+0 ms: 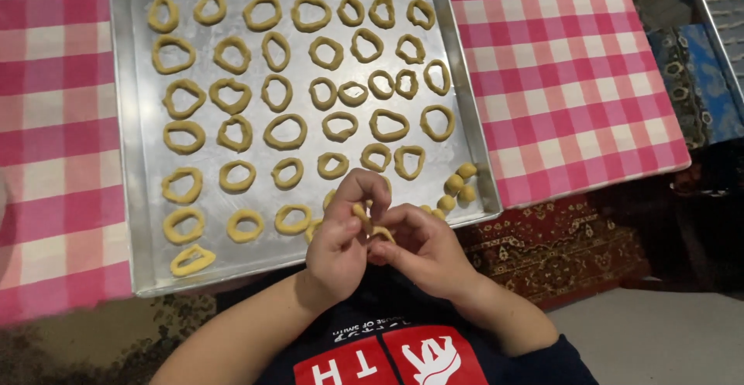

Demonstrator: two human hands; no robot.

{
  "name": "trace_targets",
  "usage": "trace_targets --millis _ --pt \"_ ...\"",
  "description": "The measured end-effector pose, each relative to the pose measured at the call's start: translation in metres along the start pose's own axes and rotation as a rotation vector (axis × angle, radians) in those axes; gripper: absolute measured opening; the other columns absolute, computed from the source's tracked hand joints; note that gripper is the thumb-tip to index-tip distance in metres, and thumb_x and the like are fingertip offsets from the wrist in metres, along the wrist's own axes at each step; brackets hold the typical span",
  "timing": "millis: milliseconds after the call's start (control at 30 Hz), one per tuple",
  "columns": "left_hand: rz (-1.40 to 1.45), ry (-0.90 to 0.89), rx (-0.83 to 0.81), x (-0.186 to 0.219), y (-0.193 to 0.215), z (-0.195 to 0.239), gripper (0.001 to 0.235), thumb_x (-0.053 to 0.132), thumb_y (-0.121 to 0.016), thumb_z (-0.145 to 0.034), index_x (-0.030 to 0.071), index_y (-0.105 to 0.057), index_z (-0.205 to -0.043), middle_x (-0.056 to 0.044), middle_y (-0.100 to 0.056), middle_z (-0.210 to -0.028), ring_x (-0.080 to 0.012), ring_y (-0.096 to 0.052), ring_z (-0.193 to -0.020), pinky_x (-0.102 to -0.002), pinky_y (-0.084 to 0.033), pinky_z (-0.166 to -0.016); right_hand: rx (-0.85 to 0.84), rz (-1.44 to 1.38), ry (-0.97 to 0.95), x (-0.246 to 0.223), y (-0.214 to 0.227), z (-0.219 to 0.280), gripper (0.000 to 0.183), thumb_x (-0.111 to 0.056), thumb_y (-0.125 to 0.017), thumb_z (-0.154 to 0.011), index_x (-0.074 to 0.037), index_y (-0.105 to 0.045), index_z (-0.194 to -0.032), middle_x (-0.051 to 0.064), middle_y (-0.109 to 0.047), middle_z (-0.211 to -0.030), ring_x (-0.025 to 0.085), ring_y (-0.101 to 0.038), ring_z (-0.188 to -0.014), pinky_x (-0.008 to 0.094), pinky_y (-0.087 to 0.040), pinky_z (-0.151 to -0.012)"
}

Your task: The person is manually shaping small pieces of dough into rings and arranging them on a baking tray.

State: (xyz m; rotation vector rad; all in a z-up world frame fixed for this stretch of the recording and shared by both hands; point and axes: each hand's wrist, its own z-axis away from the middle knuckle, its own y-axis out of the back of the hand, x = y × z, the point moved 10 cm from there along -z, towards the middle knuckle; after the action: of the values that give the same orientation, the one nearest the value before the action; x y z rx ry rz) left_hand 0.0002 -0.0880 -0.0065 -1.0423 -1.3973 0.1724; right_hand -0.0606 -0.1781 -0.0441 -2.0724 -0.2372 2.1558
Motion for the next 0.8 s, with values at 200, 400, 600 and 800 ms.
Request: trace_targets --millis 200,400,600,800 --pt "-0.618 0.197 -0.039 -0.009 -0.022 -0.036 0.018 0.019 -0.039 -0.097 0.007 -0.052 -0.098 -0.009 -0.043 -0.09 -0.0268 -0.047 -0.093 -0.038 -0.042 -0.09 0.203 0.735 0.182 -0.1 0.053 -0.012 0.017 -0.013 -0.084 -0.081 -0.009 -0.081 -0.097 0.008 -0.073 -0.058 0.019 -0.067 -0.049 0.03 -0.055 -0.051" --pt "-1.061 0.482 -0.194 -0.067 -0.013 -0.085 0.025 0.02 -0.051 -0.098 0.007 -0.061 -0.117 -0.016 -0.056 -0.109 -0.0393 -0.066 -0.1 -0.043 -0.054 -0.082 0.21 1.244 0.305 -0.1 0.111 -0.04 0.013 -0.025 -0.084 -0.085 -0.021 -0.081 -0.097 0.003 -0.069 -0.08 0.029 -0.068 -0.079 0.04 -0.054 -0.076" --pt "-1.32 0.345 -0.506 -0.065 -0.049 -0.09 0.031 0.008 -0.047 -0.099 -0.001 -0.061 -0.125 -0.023 -0.063 -0.106 -0.0474 -0.066 -0.098 -0.049 -0.057 -0.079 0.241 1.408 0.452 -0.087 0.123 -0.045 0.015 -0.013 -0.078 -0.081 -0.02 -0.075 -0.095 0.002 -0.064 -0.07 0.025 -0.064 -0.069 0.037 -0.05 -0.071" --pt "-1.629 0.022 -0.589 -0.069 -0.061 -0.076 0.027 0.009 -0.051 -0.096 0.009 -0.058 -0.122 -0.014 -0.068 -0.09 -0.0394 -0.071 -0.08 -0.048 -0.058 -0.062 0.165 1.272 0.221 -0.084 0.124 -0.045 0.015 -0.023 -0.084 -0.081 -0.02 -0.08 -0.095 0.003 -0.074 -0.074 0.028 -0.066 -0.073 0.037 -0.052 -0.072"
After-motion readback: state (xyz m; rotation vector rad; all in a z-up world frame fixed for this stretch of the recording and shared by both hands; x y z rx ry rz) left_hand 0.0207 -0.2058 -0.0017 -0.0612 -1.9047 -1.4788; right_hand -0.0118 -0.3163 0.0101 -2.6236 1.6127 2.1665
